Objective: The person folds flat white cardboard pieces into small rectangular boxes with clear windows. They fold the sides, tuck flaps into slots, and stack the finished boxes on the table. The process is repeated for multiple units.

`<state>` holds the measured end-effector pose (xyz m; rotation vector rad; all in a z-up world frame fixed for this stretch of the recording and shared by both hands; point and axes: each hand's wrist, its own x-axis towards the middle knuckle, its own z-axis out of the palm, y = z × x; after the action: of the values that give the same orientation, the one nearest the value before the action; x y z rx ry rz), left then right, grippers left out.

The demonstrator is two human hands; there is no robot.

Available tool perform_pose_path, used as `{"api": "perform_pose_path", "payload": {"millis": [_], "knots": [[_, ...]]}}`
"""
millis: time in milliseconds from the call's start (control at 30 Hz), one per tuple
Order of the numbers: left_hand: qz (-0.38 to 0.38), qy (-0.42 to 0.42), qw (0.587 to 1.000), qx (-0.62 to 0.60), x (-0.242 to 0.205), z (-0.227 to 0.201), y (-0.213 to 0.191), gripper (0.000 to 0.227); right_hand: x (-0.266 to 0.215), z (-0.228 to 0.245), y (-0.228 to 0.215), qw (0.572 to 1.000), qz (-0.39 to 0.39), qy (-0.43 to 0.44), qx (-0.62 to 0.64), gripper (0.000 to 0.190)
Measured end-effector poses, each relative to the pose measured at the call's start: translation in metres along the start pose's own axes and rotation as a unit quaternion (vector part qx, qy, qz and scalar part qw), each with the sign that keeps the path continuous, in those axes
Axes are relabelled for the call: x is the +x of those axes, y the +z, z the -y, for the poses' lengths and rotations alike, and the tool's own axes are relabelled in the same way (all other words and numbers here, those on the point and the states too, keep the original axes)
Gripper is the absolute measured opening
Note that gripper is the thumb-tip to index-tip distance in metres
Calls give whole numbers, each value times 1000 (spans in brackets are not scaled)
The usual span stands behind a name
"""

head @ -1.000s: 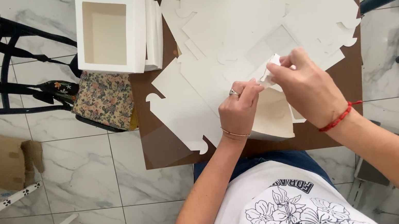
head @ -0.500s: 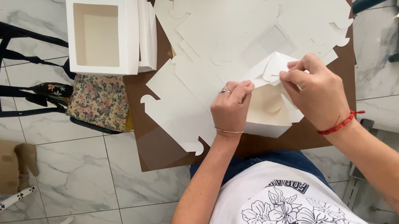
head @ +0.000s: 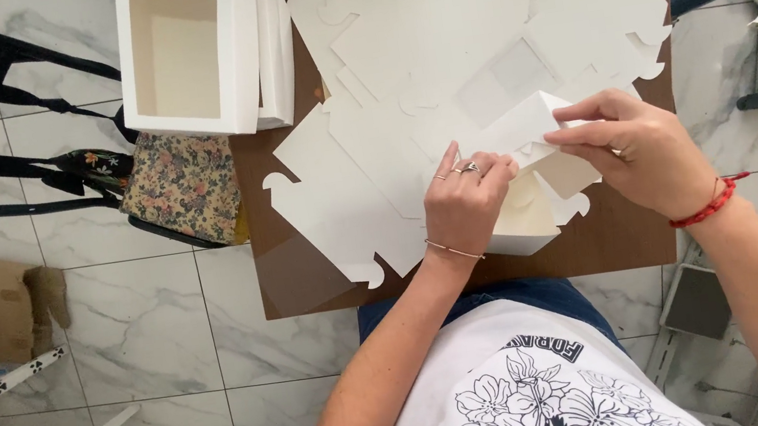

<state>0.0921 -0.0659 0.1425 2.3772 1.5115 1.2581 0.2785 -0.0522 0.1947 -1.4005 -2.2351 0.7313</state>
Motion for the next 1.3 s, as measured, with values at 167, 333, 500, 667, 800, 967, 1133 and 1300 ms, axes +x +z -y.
{"api": "perform_pose_path", "payload": {"millis": [167,333,500,667,800,967,1133,1300], "knots": [[-20,-1,1000,16,-4,-4,7,22,9,12,9,997,-65,0,-31,9],[-28,-9,999,43,-10,-1,11,22,11,11,16,993,-111,21,-31,5],[-27,-46,998,-20,-23,-9,18,29,4,-7,29,986,-86,-7,-142,7],[27,-79,995,-56,-40,6,28,17,-2,-13,44,995,-72,63,-25,7],[70,-90,990,-84,-47,11,31,14,6,-12,53,985,-78,113,102,10],[90,-85,991,-55,-55,11,43,14,9,-20,62,992,-53,101,45,9],[98,-100,989,-37,-44,21,36,13,16,-19,58,993,-26,82,-86,9],[75,-271,942,-184,-37,45,20,17,6,-23,35,951,86,279,98,63]]}}
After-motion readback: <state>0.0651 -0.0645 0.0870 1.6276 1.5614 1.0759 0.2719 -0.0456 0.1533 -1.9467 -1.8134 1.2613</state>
